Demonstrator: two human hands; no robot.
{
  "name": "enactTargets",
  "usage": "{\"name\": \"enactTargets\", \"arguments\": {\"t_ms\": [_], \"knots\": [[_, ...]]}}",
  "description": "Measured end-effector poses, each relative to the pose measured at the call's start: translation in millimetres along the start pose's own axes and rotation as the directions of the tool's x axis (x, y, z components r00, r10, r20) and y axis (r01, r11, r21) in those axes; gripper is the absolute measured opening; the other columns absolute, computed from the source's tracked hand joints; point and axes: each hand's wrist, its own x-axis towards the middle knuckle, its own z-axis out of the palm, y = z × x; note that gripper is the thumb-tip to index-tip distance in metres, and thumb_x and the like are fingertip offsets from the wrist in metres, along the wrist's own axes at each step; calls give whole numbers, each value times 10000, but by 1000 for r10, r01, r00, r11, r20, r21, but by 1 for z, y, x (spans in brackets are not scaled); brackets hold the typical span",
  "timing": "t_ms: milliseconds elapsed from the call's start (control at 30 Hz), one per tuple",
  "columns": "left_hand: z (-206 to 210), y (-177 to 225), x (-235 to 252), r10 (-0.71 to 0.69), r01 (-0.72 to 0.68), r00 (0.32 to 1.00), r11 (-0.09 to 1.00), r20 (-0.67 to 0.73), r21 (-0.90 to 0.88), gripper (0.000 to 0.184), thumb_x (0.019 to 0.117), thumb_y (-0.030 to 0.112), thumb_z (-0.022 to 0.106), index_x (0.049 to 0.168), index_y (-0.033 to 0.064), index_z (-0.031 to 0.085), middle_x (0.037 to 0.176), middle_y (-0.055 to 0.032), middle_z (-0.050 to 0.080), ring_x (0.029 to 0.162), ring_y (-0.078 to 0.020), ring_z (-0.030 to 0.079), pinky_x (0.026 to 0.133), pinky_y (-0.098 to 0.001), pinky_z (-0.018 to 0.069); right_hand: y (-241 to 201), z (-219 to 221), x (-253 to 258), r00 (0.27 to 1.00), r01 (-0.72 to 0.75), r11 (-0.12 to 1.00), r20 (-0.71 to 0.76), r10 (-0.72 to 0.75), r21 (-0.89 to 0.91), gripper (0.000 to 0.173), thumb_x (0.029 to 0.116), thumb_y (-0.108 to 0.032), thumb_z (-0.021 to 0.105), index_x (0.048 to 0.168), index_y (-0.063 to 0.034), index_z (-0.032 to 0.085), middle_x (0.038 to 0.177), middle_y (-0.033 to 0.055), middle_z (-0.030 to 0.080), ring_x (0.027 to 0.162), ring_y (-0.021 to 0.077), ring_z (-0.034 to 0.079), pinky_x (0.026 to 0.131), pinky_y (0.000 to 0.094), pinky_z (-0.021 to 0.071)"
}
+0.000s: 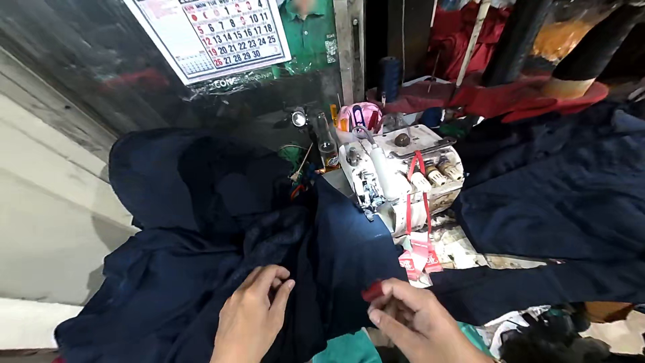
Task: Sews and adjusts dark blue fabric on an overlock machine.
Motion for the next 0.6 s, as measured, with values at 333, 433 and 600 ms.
{"name": "enactTargets", "arguments": {"t_ms": [333, 433, 600], "knots": [[13, 41, 31, 225, -371, 870, 884, 439, 282, 219, 955, 328, 657, 1146, 253, 734, 1003, -77, 662, 781, -270, 693, 597, -506, 583, 10, -26, -14, 996, -46, 999, 76, 48, -23, 197, 1013, -200, 644, 1187, -108, 660, 1018, 3, 738, 765, 135, 709, 663, 327, 630], [15, 53, 37, 156, -390, 800, 870, 580, 303, 209, 946, 285, 674, 1134, 210, 725, 995, -116, 687, 827, -332, 704, 646, -561, 573, 19, -30, -25, 994, -85, 996, 64, 86, -9, 189, 1017, -201, 638, 1185, -118, 666, 998, 2, 729, 755, 131, 701, 654, 321, 624], [-18, 54, 46, 282, -385, 756, 921, 591, 54, 114, 958, 319, 662, 1009, 256, 742, 922, -16, 652, 755, -195, 655, 640, -461, 577, 17, -36, -25, 996, -64, 998, 60, 63, 10, 182, 1017, -204, 642, 1166, -106, 680, 1005, -2, 735, 822, 130, 715, 726, 334, 636]]}}
